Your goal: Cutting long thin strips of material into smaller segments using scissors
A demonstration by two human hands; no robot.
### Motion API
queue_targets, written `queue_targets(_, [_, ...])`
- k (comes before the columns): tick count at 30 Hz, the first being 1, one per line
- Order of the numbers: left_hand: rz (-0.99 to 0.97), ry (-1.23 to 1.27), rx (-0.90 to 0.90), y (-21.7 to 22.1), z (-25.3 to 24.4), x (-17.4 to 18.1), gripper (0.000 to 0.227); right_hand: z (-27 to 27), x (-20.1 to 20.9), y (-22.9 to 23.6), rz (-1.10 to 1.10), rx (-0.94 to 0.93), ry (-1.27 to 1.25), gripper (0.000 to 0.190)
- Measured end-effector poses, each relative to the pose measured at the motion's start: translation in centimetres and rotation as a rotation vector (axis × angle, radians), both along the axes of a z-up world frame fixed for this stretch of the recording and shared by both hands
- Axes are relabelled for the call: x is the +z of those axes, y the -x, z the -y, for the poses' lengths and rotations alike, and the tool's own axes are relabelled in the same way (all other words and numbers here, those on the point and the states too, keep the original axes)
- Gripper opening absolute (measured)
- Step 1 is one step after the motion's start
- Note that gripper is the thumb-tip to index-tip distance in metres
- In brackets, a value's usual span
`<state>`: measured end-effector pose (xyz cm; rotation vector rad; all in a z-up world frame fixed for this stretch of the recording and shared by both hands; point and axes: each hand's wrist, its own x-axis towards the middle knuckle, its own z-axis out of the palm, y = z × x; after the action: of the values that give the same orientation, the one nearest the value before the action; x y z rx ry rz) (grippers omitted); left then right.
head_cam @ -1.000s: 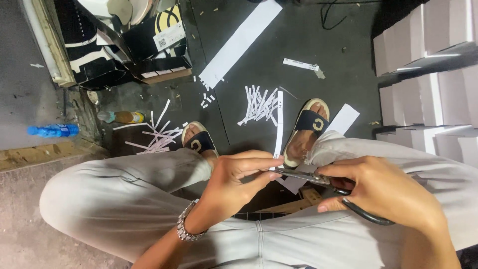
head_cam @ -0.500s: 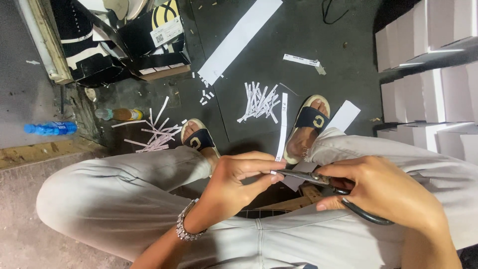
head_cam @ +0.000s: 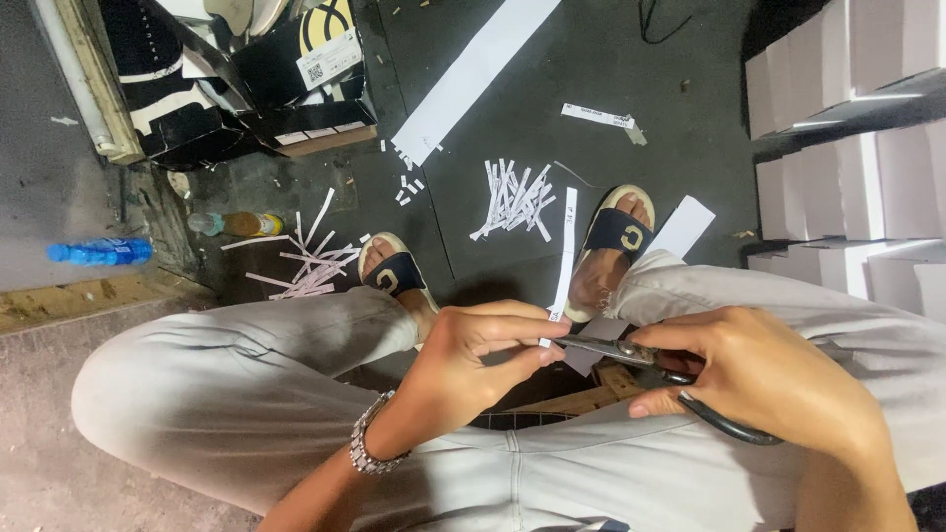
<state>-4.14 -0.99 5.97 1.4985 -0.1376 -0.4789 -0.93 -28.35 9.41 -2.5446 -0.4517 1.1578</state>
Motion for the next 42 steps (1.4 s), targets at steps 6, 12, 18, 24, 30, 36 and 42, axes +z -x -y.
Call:
queue_targets(6, [-0.001, -0.052, -0.018, -0.3, -0.2, 0.6, 0.022, -0.2, 0.2, 0.0, -0.006, 0.009, 0.059, 0.053])
queue_targets(12, [-0.01, -0.012, -0.011, -0.1, -0.1, 0.3, 0.022, 0.1, -0.2, 0.0, 0.013, 0.016, -0.004, 0.05])
queue_targets(18, [-0.007, -0.057, -0.021, -0.4, -0.2, 1.0, 0.022, -0.4, 0.4, -0.2, -0.035, -0.005, 0.084, 0.051])
queue_targets(24, [0.053, -0.048, -0.025, -0.1, -0.2, 0.0, 0.02, -0.3, 0.3, -0.2, -0.019, 0.008, 0.08, 0.055])
queue_targets(30, [0.007, -0.081, -0.024, -0.4, -0.2, 0.7, 0.02, -0.3, 0.6, -0.4, -0.053, -0.004, 0.114, 0.054])
queue_targets(36, [-0.007, -0.076, 0.026, -0.6, -0.1, -0.8, 0.025, 1.4, 0.0, -0.1, 0.018, 0.003, 0.085, 0.058])
queue_targets(42, [0.074, -0.156, 0.08, -4.6, 0.8, -9.6, 0.008, 2.7, -0.2, -0.2, -0.039, -0.058, 0.515, 0.053])
